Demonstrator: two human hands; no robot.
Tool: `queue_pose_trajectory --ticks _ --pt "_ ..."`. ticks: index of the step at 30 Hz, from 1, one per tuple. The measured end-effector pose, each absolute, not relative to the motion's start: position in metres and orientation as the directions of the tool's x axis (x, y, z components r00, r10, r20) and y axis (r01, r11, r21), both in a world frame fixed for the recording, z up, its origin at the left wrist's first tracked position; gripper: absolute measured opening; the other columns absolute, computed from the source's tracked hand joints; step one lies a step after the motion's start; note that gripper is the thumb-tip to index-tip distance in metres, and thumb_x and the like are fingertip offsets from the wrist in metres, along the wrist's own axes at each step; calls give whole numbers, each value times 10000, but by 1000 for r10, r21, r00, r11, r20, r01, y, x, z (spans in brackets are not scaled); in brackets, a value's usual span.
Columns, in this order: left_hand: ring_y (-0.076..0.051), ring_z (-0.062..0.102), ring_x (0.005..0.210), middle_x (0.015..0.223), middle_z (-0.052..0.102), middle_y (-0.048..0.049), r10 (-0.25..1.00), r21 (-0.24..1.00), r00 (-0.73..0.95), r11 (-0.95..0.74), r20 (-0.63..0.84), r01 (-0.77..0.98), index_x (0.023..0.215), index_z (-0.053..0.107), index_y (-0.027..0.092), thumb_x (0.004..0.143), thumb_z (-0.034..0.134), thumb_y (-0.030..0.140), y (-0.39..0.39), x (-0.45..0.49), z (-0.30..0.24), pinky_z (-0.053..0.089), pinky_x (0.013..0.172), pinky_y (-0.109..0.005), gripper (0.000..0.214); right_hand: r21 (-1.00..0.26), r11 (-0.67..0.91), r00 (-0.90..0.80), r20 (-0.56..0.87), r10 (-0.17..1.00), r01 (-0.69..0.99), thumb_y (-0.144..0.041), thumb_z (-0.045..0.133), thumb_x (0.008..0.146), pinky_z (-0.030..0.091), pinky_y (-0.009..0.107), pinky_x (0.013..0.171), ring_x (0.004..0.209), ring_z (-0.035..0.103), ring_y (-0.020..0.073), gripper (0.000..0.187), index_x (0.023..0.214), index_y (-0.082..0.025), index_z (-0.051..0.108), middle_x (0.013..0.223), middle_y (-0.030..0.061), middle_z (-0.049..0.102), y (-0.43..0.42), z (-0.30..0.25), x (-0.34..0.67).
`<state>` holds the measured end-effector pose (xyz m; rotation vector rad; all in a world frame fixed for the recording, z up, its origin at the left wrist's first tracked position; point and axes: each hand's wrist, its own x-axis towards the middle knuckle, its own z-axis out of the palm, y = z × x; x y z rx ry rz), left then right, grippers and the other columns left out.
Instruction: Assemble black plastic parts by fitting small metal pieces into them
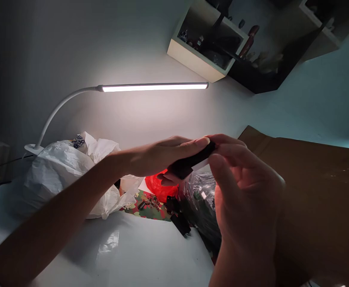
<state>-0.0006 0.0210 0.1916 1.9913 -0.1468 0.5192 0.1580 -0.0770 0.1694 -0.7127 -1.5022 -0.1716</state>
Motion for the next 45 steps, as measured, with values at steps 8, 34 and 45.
queue_pose_trajectory --ticks 8,34,45 --pt "-102 368 467 527 379 34 122 812 893 -483 433 -328 710 447 208 1089 361 674 16 1 194 335 485 -268 607 -300 783 118 952 283 545 -170 762 958 652 370 937 1018 752 180 89 896 -233 756 1119 33 772 -75 167 157" --pt "-119 466 467 496 465 29 49 809 899 -460 435 -366 773 563 204 1107 355 636 24 4 194 500 556 -272 584 -200 752 176 978 114 628 -147 813 876 606 392 802 1021 735 231 239 1042 -257 680 1047 16 713 -68 166 145" --pt "-90 415 409 526 449 56 161 843 863 -359 478 -400 859 589 189 981 681 617 7 -8 200 380 432 -238 455 -383 672 145 912 383 634 -518 530 1074 488 281 567 601 633 146 418 846 -210 697 689 -2 660 -30 159 201"
